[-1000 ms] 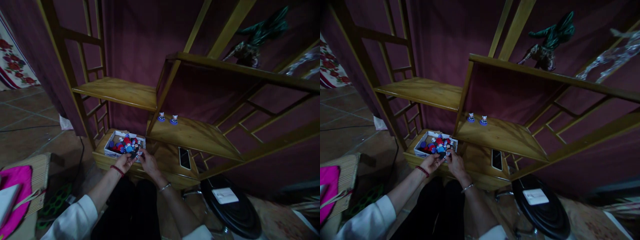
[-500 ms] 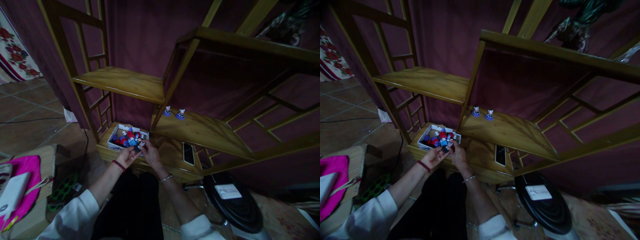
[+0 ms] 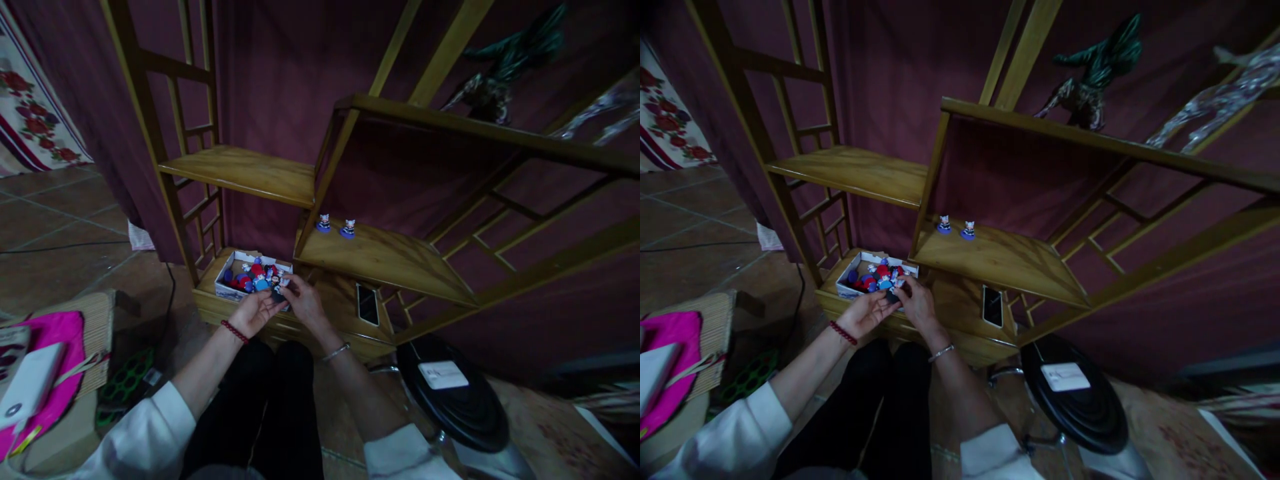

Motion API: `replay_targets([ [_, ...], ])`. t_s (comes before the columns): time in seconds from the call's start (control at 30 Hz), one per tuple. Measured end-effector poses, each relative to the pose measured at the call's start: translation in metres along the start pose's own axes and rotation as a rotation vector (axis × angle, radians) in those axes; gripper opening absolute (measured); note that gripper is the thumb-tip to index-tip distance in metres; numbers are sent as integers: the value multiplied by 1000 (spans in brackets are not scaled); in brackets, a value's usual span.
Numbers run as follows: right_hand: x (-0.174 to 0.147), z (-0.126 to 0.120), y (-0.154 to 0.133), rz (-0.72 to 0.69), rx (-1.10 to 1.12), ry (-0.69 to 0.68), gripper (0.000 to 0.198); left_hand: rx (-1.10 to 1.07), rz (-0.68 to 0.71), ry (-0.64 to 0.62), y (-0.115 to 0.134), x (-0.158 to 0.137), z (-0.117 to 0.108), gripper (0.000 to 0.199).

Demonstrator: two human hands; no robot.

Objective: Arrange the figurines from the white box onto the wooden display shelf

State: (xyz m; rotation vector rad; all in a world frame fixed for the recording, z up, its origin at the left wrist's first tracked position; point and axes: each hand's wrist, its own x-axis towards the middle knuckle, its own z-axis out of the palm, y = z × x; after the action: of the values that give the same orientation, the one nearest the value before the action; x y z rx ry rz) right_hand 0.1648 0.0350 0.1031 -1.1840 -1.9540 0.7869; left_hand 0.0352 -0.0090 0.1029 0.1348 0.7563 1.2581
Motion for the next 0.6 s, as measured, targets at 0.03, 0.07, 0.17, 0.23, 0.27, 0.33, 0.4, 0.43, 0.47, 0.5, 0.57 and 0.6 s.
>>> replay_targets([
  [0.03, -2, -2, -2, -10, 19, 3, 24, 2, 0, -14, 0, -3, 1, 15],
  [0.07, -3, -5, -5, -22, 35, 5, 23, 4, -3, -28, -1, -6, 3, 15],
  [0.17, -9, -11, -12, -48, 62, 7, 23, 6, -7, -56, -4, -12, 6, 15],
  [0.23, -12, -16, -16, -53, 69, 14, 22, 6, 1, -77, -6, -15, 8, 15],
  [0.27, -14, -18, -18, -53, 68, 17, 22, 6, 6, -89, -7, -16, 9, 15],
  [0.33, -16, -24, -22, -51, 57, 19, 21, 5, 19, -105, -10, -18, 11, 13],
  [0.4, -19, -29, -25, -53, 40, 17, 21, 5, 33, -121, -12, -20, 13, 13],
  [0.43, -20, -32, -27, -58, 31, 15, 21, 4, 40, -131, -14, -22, 14, 12],
  [0.47, -21, -35, -28, -65, 25, 14, 21, 3, 46, -143, -15, -24, 16, 12],
  [0.5, -22, -37, -29, -75, 21, 15, 21, 3, 50, -153, -16, -26, 18, 11],
  [0.57, -25, -41, -31, -93, 15, 20, 22, 3, 51, -165, -18, -31, 21, 11],
  [0.6, -26, -43, -32, -99, 15, 22, 22, 3, 49, -168, -18, -34, 23, 10],
])
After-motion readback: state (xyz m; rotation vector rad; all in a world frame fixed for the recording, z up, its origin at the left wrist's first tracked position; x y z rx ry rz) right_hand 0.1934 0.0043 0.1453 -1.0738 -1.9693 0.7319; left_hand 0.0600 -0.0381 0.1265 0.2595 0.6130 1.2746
